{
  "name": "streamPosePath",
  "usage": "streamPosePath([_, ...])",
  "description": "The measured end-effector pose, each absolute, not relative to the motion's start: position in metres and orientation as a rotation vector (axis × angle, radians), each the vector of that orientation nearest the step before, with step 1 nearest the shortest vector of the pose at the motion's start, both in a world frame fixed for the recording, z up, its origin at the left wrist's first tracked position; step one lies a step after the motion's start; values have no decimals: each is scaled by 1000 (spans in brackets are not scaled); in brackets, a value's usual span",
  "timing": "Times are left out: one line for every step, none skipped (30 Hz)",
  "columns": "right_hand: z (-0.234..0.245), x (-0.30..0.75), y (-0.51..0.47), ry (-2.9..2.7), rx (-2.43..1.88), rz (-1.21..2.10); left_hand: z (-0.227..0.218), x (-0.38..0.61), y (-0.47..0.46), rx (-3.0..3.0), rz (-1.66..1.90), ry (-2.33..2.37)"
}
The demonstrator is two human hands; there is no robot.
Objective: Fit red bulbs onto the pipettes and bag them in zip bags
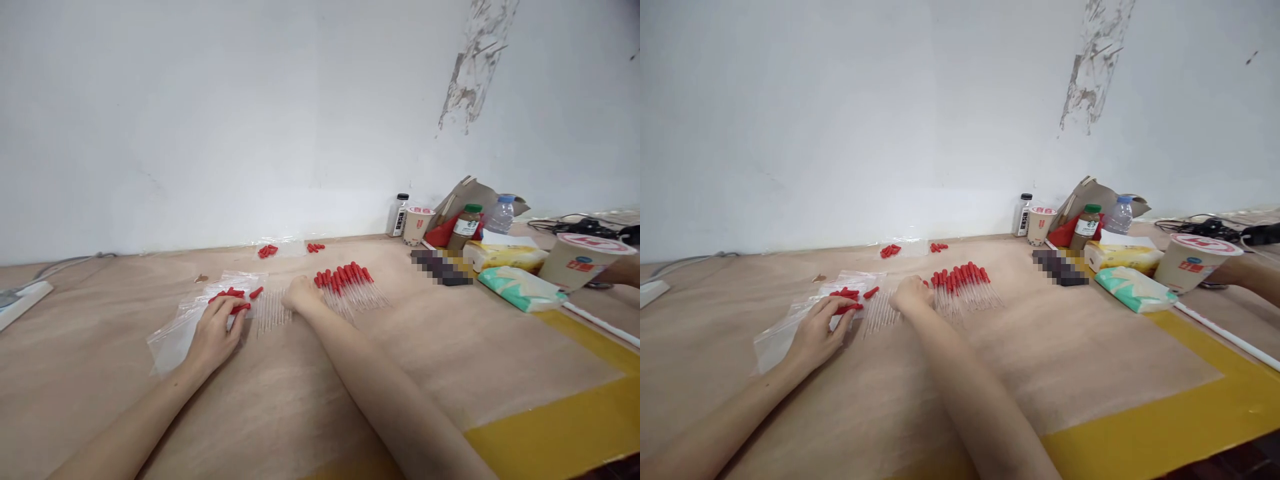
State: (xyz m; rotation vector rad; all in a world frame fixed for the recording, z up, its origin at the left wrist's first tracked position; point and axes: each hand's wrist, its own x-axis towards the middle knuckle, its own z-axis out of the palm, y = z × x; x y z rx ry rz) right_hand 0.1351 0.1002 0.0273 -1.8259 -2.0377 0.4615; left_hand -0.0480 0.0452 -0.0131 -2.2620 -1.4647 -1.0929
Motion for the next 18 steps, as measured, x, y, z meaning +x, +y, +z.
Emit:
streamPosePath([30,142,99,-2029,-1838,474,-13,-46,43,-2286,-1088,-1471])
streamPosePath([33,152,98,-2020,-1854,497,-13,-45,42,-2312,-1085,-1484])
streamPosePath([34,163,96,-2013,-1856,515,-13,-43,40,-2340,-1092,-1496])
streamPosePath([36,176,94,-2023,-1828,535,-14,-40,39,-2371,-1102,-1500])
streamPosePath([36,190,90,-2041,-1772,556,-15,-37,38,-2401,-1117,-1497])
streamPosePath([35,204,86,-2033,-1655,553,-15,-33,37,-2427,-1136,-1491])
streamPosePath([32,217,82,-2014,-1538,503,-16,-29,36,-2447,-1154,-1484])
streamPosePath([29,229,76,-2019,-1407,429,-16,-23,35,-2458,-1168,-1478])
streamPosePath([25,239,71,-2048,-1297,343,-16,-17,35,-2463,-1176,-1471])
streamPosePath([19,247,65,-2062,-1225,259,-16,-11,34,-2466,-1176,-1460])
streamPosePath([13,253,59,-2075,-1159,183,-17,-5,33,-2471,-1173,-1440])
streamPosePath([7,257,52,-2087,-1103,121,-17,0,32,-2490,-1165,-1415])
streamPosePath([1,259,47,-2097,-1057,74,-18,5,31,-2517,-1160,-1387])
streamPosePath([-6,259,41,-2103,-1020,40,-19,9,30,-2550,-1157,-1358])
streamPosePath([-12,258,36,-2109,-990,21,-20,12,29,-2584,-1155,-1331])
streamPosePath([-17,255,32,-2130,-958,12,-22,14,27,-2615,-1151,-1307])
streamPosePath([-21,252,28,-2148,-927,9,-23,15,25,-2639,-1145,-1288])
streamPosePath([-24,249,25,-2165,-899,13,-24,15,24,-2655,-1138,-1275])
